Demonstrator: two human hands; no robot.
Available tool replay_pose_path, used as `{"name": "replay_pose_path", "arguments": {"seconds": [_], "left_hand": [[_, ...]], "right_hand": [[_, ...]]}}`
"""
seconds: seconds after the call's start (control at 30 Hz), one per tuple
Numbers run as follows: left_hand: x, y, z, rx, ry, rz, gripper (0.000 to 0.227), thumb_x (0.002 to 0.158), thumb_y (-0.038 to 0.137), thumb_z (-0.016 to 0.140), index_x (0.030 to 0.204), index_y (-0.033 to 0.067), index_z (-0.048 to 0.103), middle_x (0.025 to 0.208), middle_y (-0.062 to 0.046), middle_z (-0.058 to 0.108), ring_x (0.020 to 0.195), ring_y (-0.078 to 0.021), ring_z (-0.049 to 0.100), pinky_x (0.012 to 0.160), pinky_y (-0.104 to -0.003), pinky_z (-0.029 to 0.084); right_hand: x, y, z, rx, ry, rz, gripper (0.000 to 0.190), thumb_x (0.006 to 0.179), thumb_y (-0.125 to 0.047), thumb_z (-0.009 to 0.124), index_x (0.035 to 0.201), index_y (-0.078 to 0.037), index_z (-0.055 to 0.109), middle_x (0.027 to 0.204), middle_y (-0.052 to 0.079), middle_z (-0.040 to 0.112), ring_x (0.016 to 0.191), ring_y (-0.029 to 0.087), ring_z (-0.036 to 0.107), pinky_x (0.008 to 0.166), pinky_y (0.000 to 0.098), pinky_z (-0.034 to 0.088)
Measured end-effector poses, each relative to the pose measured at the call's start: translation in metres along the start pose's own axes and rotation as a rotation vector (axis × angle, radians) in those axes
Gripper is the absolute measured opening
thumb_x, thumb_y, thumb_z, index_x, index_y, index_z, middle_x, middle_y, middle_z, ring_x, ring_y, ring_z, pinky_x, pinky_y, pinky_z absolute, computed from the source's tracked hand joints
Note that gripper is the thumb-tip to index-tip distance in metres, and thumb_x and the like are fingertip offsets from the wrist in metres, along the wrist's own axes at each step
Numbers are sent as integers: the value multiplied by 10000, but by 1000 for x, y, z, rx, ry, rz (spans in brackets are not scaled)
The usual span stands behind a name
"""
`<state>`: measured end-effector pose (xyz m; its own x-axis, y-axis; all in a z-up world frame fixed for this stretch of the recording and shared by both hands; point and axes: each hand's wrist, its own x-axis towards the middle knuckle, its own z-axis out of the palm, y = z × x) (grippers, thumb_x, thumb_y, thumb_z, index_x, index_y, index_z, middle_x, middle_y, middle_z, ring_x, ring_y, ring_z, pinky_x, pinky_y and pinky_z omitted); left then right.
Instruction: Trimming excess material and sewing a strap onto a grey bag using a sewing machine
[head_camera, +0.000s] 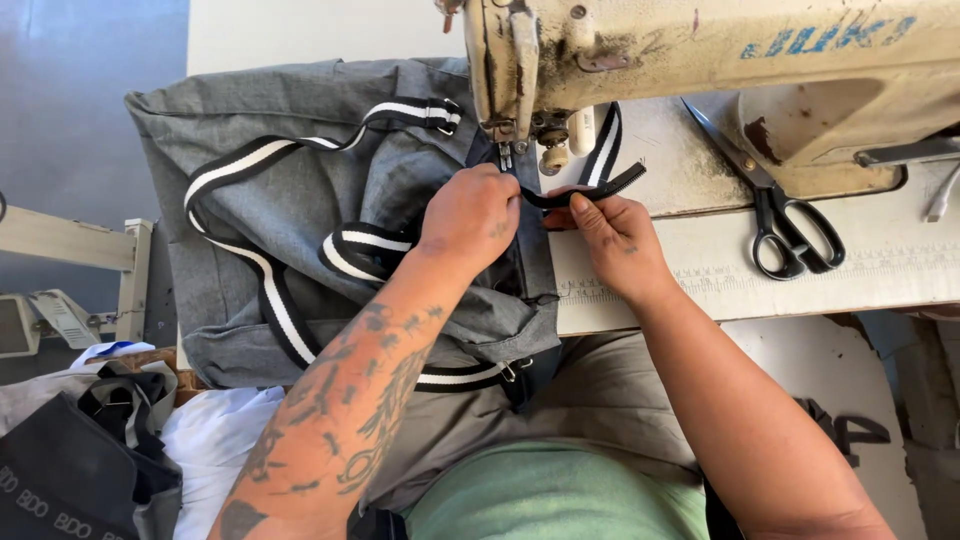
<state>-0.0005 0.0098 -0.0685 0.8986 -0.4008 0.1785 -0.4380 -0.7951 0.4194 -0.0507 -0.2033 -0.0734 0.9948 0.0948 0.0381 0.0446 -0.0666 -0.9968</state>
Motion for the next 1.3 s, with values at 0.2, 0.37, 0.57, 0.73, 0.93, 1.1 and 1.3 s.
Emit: {"name": "replay_pose_path", "arguments": {"seconds": [0.2, 0.37, 0.57, 0.73, 0.93, 1.1, 1.3], "left_hand": [[-53, 77, -104, -399, -524, 22, 164, 840, 258, 668, 814, 157, 795, 860, -133, 788, 914, -419, 757, 754, -525, 602], [-46, 49, -77, 43, -313, -9, 257, 926, 333, 708, 1071, 163, 835, 992, -81, 760, 1006, -341, 742, 798, -386, 627], [-89, 68, -48, 216, -364, 72, 1011, 793, 856, 619, 1393, 45, 681, 1392, -171, 558, 1355, -399, 490, 1011, -565, 487], [-123, 72, -34, 210, -270, 98, 1019, 770, 893, 599, 1422, 113, 674, 1385, -199, 514, 1350, -447, 444, 1000, -731, 408], [-128, 62, -27, 232, -268, 116, 970, 706, 933, 624, 1316, 184, 696, 1393, -178, 483, 1392, -440, 413, 1020, -752, 381], [-125, 64, -34, 215, -319, 104, 995, 723, 944, 603, 1379, 197, 652, 1396, -173, 470, 1403, -436, 395, 1041, -758, 362], [-128, 64, -31, 213, -269, 118, 1087, 668, 961, 608, 1427, 183, 632, 1368, -172, 469, 1368, -432, 412, 1028, -759, 374]], "right_hand": [[5, -3, -5, 78, -13, 86, 345, 1146, -280, 557, 1229, -15, 764, 1006, 165, 797, 985, 214, 760, 974, 404, 605], [3, -14, -6, 35, -40, 85, 376, 1153, -290, 521, 1280, -12, 741, 1044, 164, 789, 1000, 219, 757, 987, 409, 600], [-16, -16, -7, -177, -117, -262, 302, 1111, -228, 613, 1248, -6, 764, 1108, 218, 785, 1114, 391, 748, 993, 494, 572], [-32, -12, 14, -585, -154, -716, 215, 1017, -148, 695, 1172, -41, 798, 1200, 167, 792, 1166, 399, 738, 975, 467, 592], [-34, -7, 16, -863, -220, -883, 201, 975, -120, 665, 1119, -31, 773, 1195, 148, 784, 1182, 351, 736, 970, 444, 556], [-33, -14, 16, -744, -223, -789, 229, 1024, -145, 620, 1150, -21, 766, 1201, 159, 785, 1181, 386, 731, 985, 482, 550], [-28, -16, 7, -377, -217, -513, 281, 1089, -136, 535, 1206, 0, 751, 1208, 191, 787, 1214, 440, 720, 1005, 519, 556]]}}
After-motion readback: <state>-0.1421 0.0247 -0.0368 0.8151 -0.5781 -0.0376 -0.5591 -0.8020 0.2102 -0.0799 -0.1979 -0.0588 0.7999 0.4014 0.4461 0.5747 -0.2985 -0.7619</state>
